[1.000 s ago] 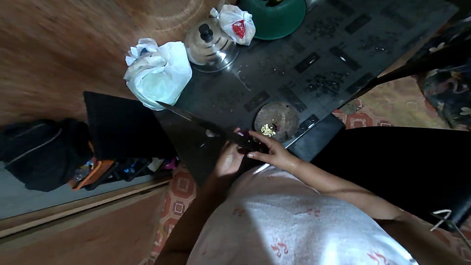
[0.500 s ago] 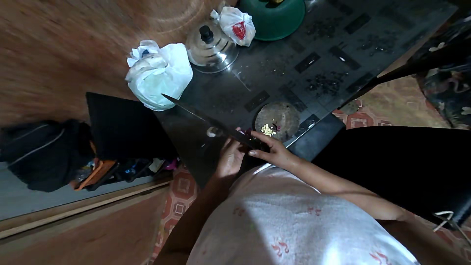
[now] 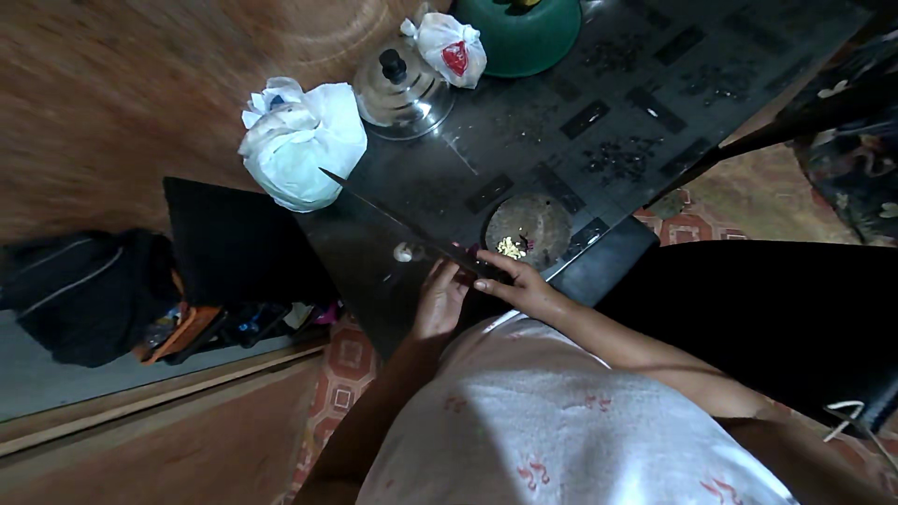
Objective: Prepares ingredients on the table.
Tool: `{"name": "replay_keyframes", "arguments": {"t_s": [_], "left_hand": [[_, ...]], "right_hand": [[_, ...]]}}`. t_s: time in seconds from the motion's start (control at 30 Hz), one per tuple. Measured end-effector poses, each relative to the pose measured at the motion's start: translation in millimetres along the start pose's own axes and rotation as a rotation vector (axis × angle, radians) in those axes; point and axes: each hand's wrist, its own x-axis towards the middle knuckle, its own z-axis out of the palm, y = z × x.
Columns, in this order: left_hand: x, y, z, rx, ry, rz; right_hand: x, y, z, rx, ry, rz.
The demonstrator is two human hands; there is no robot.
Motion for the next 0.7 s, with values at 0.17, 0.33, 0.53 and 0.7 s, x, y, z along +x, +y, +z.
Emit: {"name": "replay_keyframes", "arguments": {"t_s": [0.17, 0.33, 0.53, 0.7], "left_hand": [[3, 4, -10, 0.065, -0.062, 0.067], [4, 8, -21, 0.133, -0.197, 0.101], [9, 11, -33, 0.151, -0.149, 0.083], [4, 14, -30, 0.126, -0.081, 0.089]], "right_hand": [[2, -6, -2, 0.173, -0.027, 0.187], [4, 4, -10, 0.261, -0.012, 0.309], [5, 7, -13, 0.221, -0.075, 0.305], [4, 10, -8, -0.011, -0.094, 0.223]]}}
